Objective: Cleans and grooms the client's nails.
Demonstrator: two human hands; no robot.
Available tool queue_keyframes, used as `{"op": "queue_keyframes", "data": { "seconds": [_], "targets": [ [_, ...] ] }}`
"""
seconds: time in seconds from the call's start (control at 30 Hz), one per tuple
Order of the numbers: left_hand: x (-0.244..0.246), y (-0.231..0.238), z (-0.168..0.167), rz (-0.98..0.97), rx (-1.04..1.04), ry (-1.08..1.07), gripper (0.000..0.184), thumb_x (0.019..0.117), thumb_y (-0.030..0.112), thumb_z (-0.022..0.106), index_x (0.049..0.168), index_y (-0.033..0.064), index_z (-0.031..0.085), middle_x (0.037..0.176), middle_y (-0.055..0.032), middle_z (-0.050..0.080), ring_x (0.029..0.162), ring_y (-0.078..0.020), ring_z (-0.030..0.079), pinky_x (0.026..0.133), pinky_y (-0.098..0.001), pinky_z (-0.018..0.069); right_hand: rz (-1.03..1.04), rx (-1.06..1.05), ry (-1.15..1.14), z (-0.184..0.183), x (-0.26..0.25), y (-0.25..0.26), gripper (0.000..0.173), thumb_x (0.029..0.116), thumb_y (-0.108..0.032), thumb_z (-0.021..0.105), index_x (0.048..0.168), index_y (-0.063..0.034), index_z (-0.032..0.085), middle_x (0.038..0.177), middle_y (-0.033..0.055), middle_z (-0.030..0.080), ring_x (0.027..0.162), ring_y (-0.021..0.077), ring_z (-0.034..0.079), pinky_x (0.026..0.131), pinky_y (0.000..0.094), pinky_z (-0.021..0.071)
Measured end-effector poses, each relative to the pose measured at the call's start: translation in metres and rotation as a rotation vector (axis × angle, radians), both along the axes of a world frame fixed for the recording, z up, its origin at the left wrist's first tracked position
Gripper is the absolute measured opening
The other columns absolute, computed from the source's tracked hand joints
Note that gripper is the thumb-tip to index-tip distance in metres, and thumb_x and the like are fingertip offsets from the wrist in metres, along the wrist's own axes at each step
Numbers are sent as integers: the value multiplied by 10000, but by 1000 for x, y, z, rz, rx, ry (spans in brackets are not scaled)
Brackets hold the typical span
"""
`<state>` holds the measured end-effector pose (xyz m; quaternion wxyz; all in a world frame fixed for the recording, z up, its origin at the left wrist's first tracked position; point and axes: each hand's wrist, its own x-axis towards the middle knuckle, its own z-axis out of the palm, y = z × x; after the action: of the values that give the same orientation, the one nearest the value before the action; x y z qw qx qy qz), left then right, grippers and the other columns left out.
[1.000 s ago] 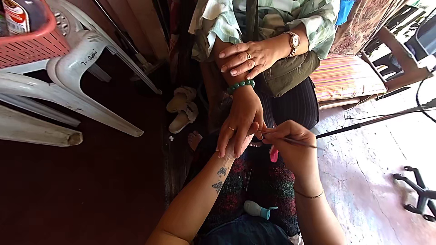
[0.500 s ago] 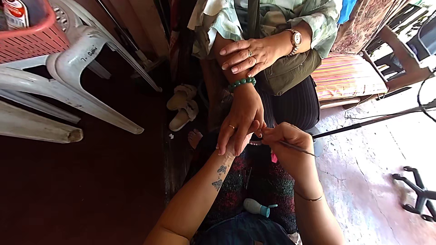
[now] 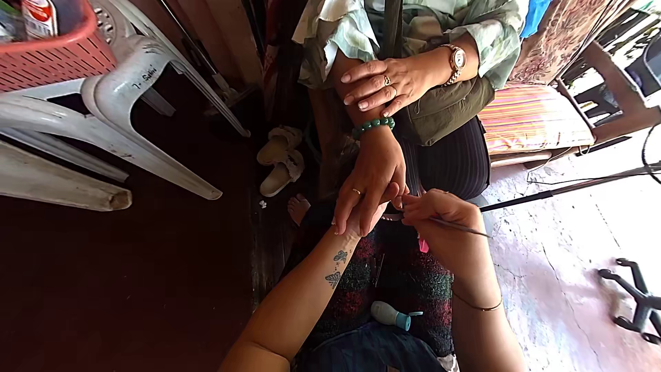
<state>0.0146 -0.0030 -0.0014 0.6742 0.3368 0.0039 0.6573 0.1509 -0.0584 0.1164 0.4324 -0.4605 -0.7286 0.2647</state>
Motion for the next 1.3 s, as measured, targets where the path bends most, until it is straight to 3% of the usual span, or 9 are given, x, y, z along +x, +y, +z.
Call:
{"op": "queue_keyframes", "data": {
  "seconds": [0.13, 0.3, 0.43, 0.57, 0.67, 0.77, 0.87, 1.0, 1.3],
  "targets": [
    [3, 2, -8, 25, 30, -84, 150, 972, 127, 668, 826, 126, 701, 728, 25, 672, 788, -143, 701, 811, -364, 575, -52, 57, -6, -5, -5, 1, 132, 822, 67, 692, 761, -49, 681, 814, 27, 717, 771, 105, 714, 696, 262, 619],
    [-10, -17, 45, 45, 21, 132, 190, 956, 217, 700, 780, 174, 644, 688, 88, 603, 708, 0, 631, 696, -174, 525, -61, 46, -1, 0, -4, 0, 128, 815, 58, 718, 778, -60, 685, 824, 19, 735, 777, 96, 728, 703, 262, 628],
    [1, 0, 1, 59, 61, -9, 178, 1000, 156, 644, 829, 140, 693, 713, 54, 650, 780, -113, 687, 799, -330, 571, -8, 16, -89, 2, -3, -1, 133, 839, 47, 678, 760, -59, 698, 809, 11, 720, 807, 100, 727, 758, 276, 637],
    [3, -1, -4, 110, 47, -30, 229, 999, 172, 649, 773, 146, 681, 651, 72, 627, 718, -85, 682, 770, -312, 576, -64, 63, -67, -2, -8, 1, 141, 819, 66, 686, 753, -58, 673, 806, 18, 704, 766, 89, 703, 681, 245, 609],
    [2, 0, -9, 80, 37, -39, 199, 979, 111, 652, 785, 129, 690, 690, 43, 652, 770, -131, 696, 802, -355, 574, -1, 5, -73, 3, -3, 0, 132, 816, 60, 689, 757, -57, 685, 809, 17, 721, 822, 110, 739, 767, 282, 644],
    [3, 0, -7, 91, 59, -52, 220, 989, 138, 651, 772, 139, 689, 682, 49, 651, 771, -122, 698, 797, -349, 576, -50, 40, -5, -2, -6, 1, 135, 813, 75, 702, 774, -51, 674, 816, 28, 722, 770, 112, 725, 703, 276, 634],
    [2, 0, -7, 79, 42, -42, 213, 984, 123, 650, 773, 133, 681, 680, 49, 643, 764, -115, 690, 794, -334, 568, -10, 11, -84, -1, -3, -1, 134, 827, 53, 679, 753, -59, 681, 808, 16, 717, 814, 111, 736, 768, 287, 644],
    [2, 0, -3, 76, 13, 13, 150, 981, 186, 676, 838, 147, 702, 754, 30, 670, 820, -138, 696, 817, -362, 572, -62, 48, 5, -5, -6, 0, 138, 827, 69, 696, 777, -57, 670, 825, 31, 726, 774, 120, 727, 697, 276, 633],
    [2, 0, -6, 80, -8, 41, 160, 976, 134, 669, 818, 142, 694, 735, 38, 659, 786, -123, 688, 771, -336, 572, -27, 16, -39, -4, -4, 0, 130, 834, 57, 676, 770, -57, 681, 822, 19, 707, 808, 119, 726, 737, 285, 641]
  ]
}}
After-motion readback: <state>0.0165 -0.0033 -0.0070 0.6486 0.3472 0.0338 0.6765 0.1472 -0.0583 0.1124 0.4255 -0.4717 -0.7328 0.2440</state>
